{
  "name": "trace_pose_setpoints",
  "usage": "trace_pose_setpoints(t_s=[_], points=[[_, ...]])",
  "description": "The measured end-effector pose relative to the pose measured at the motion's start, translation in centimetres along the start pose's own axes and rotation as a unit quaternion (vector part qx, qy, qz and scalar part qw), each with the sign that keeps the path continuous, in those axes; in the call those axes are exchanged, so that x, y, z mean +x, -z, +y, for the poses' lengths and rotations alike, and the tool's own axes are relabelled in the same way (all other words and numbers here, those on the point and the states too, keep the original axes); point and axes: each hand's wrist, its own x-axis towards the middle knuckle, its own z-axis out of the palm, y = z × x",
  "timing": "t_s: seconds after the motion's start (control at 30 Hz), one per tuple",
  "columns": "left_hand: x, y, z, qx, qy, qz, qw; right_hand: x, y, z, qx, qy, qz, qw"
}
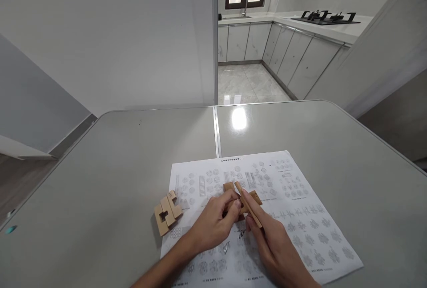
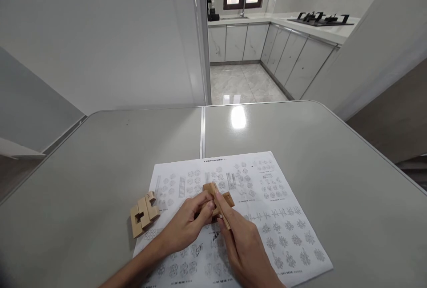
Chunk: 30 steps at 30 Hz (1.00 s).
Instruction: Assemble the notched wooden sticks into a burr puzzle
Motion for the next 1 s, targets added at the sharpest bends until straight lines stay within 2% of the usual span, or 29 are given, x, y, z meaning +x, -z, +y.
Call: trace_pose_setpoints(t_s=[0.27,0.47,0.67,0.8,1.0], points=[[0.3,-0.4,-0.3,-0.019,-0.006,0.003,1.0,-0.2,-0.4,0.2,0.006,-0.001,-0.013,1.0],[0.2,-0.5,0.3,-0.032,0.002,0.005,0.999,-0.6,-0.9,0.8,0.04,-0.037,0.006,0.998],[-0.1,-0.4,1.0,-0.031,-0.012,-0.009,0.999,-0.8,-0.9,1.7,0.033,-0.044,0.048,0.997],[-0.1,-0.3,0.6,-0.035,-0.011,-0.011,0.999,-0.8,-0.9,1.4,0.033,-0.043,0.047,0.997],[0.0,-0.4,-0.1,-0.049,-0.019,0.019,0.998,-0.6,-0.7,1.2,0.03,-0.047,0.046,0.997]])
